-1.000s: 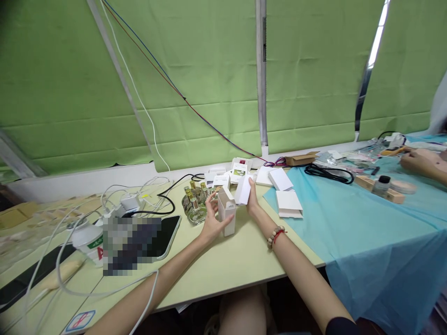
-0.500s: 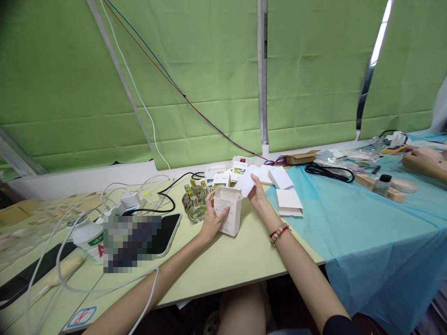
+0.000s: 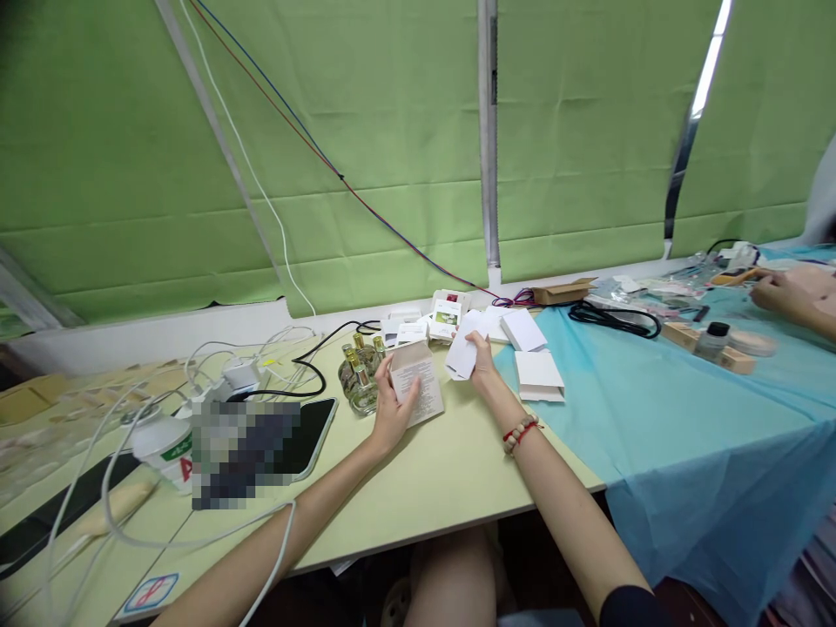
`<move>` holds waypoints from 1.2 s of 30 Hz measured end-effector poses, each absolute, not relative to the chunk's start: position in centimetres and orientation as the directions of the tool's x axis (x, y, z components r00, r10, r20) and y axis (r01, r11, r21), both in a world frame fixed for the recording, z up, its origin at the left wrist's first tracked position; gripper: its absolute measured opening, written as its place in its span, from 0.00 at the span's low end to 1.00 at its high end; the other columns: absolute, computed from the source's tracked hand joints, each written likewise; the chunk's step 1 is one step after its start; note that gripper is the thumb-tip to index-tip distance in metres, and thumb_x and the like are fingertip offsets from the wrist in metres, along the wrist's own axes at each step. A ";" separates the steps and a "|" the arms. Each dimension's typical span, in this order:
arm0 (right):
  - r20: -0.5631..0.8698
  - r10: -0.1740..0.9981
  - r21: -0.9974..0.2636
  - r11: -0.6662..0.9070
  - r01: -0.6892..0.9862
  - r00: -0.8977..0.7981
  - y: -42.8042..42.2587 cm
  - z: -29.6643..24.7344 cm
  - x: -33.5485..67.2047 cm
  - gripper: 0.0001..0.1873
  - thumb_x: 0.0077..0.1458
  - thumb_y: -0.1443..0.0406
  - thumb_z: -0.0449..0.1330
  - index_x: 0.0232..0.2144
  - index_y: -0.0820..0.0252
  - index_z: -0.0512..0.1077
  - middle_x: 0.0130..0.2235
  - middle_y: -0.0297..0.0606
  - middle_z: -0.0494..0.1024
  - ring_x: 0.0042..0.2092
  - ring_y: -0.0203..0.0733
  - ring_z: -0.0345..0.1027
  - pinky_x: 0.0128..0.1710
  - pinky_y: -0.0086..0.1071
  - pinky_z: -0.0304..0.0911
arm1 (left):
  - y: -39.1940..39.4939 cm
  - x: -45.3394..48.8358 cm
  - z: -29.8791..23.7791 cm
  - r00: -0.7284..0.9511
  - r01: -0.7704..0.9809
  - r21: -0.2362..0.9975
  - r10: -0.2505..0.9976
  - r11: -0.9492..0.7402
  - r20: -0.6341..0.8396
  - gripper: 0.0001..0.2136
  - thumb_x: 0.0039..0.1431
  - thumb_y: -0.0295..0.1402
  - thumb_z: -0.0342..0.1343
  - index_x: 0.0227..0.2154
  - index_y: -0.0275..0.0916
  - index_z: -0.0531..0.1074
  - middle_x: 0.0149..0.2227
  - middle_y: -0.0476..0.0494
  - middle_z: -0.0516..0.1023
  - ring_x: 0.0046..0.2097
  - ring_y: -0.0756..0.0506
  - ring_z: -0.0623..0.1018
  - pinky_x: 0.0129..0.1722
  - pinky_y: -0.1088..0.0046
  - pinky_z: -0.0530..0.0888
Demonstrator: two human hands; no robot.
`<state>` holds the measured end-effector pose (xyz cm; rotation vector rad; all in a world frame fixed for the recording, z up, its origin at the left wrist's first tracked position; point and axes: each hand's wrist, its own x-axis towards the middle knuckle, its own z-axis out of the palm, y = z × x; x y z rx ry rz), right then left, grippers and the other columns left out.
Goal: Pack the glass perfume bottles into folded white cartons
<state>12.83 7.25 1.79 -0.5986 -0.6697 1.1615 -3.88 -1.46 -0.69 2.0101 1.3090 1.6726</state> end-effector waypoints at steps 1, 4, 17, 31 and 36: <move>0.142 0.960 -0.733 0.266 -0.627 0.241 7.1 1.8 12.6 0.20 0.35 0.60 0.62 0.34 0.55 0.63 0.27 0.31 0.76 0.31 0.44 0.74 0.29 0.35 0.70 | -1.4 -3.9 -0.8 -0.035 0.506 0.633 0.720 -0.586 0.694 0.26 0.60 0.39 0.50 0.58 0.45 0.47 0.59 0.35 0.59 0.57 0.42 0.67 0.56 0.58 0.66; 0.094 0.958 -0.785 0.240 -0.571 0.273 6.8 1.5 12.0 0.31 0.35 0.56 0.66 0.43 0.52 0.59 0.32 0.29 0.76 0.32 0.41 0.73 0.31 0.34 0.70 | -1.3 -4.0 -1.0 -0.013 0.538 0.590 0.694 -0.602 0.720 0.26 0.61 0.38 0.49 0.59 0.45 0.48 0.58 0.36 0.61 0.57 0.42 0.67 0.55 0.58 0.65; 0.257 0.748 -0.899 0.417 -0.132 0.612 6.1 1.8 12.3 0.40 0.40 0.58 0.60 0.55 0.58 0.50 0.61 0.50 0.53 0.61 0.46 0.51 0.62 0.42 0.45 | -0.7 -4.3 -1.5 0.071 0.667 0.326 0.493 -0.669 0.867 0.23 0.61 0.34 0.50 0.58 0.46 0.50 0.52 0.37 0.64 0.54 0.43 0.68 0.49 0.61 0.70; 0.073 0.976 -0.573 0.210 -0.792 0.206 5.1 4.1 12.4 0.24 0.46 0.46 0.49 0.34 0.58 0.67 0.25 0.35 0.73 0.32 0.46 0.74 0.30 0.38 0.72 | -1.2 -4.0 -0.6 0.077 0.759 0.356 0.619 -0.544 0.781 0.19 0.63 0.34 0.46 0.56 0.44 0.53 0.52 0.36 0.64 0.46 0.44 0.74 0.36 0.69 0.72; 0.154 0.983 -0.622 0.178 -0.763 0.103 3.9 4.5 11.9 0.21 0.40 0.48 0.54 0.29 0.59 0.68 0.26 0.39 0.76 0.36 0.50 0.75 0.31 0.39 0.71 | -0.9 -4.1 -1.1 0.153 0.745 0.266 0.544 -0.612 0.825 0.21 0.62 0.34 0.48 0.56 0.44 0.50 0.52 0.36 0.66 0.45 0.45 0.75 0.29 0.74 0.71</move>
